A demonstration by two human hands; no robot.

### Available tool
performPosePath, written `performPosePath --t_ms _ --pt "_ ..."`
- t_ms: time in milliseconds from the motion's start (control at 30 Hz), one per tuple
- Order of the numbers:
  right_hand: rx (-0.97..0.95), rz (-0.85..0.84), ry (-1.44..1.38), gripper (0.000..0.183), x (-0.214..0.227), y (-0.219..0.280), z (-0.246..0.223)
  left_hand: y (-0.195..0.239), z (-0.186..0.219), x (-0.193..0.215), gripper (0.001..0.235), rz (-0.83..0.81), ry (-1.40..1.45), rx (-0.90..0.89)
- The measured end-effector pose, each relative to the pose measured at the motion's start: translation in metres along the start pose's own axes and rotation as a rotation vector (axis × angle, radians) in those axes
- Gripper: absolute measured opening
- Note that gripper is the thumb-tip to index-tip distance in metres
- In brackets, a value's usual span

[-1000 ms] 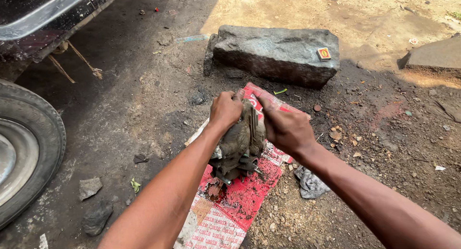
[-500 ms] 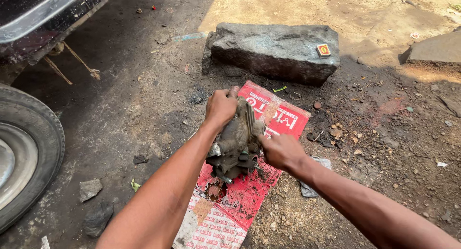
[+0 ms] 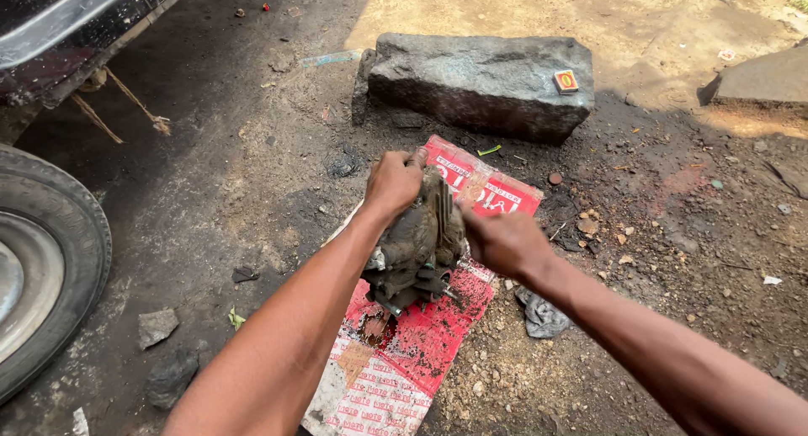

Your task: The person cleans a greasy mechanical part, likely a brake caliper, using a small metal tool to scrape off grime. The part is placed on a red and white cardboard box on the ground, and the person uses both hands to hold the part and the tool while scraping.

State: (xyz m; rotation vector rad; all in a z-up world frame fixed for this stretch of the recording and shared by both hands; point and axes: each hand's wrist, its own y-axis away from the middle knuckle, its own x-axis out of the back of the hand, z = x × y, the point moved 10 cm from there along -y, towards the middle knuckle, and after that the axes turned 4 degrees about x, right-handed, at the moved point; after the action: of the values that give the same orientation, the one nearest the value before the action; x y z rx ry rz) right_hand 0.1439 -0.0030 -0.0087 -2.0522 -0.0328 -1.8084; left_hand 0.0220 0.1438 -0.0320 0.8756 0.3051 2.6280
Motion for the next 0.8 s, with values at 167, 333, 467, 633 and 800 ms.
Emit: performPosePath --t_ms 167,333,467,633,800 --pt "-0.030 -0.056 -0.086 0.039 -0.008 -0.011 -0.008 -0.004 -0.005 0.000 0.050 -0.027 0.043 0.032" --pt "-0.084 -0.345 0.039 0.051 -0.038 0.015 -0.014 -0.006 -0.003 0.018 0.050 0.133 0.031 -0.115" --pt "-0.045 0.063 -0.056 0.049 0.021 -0.010 -0.001 -0.008 -0.004 0.014 0.052 0.091 0.020 -0.068" --pt "-0.078 -0.445 0.005 0.039 -0.061 0.015 -0.004 -0.005 0.009 0.012 0.052 0.063 0.014 -0.074" --pt "-0.221 -0.187 -0.121 0.032 0.000 0.002 0.023 -0.002 0.005 0.002 0.053 0.046 -0.038 -0.123"
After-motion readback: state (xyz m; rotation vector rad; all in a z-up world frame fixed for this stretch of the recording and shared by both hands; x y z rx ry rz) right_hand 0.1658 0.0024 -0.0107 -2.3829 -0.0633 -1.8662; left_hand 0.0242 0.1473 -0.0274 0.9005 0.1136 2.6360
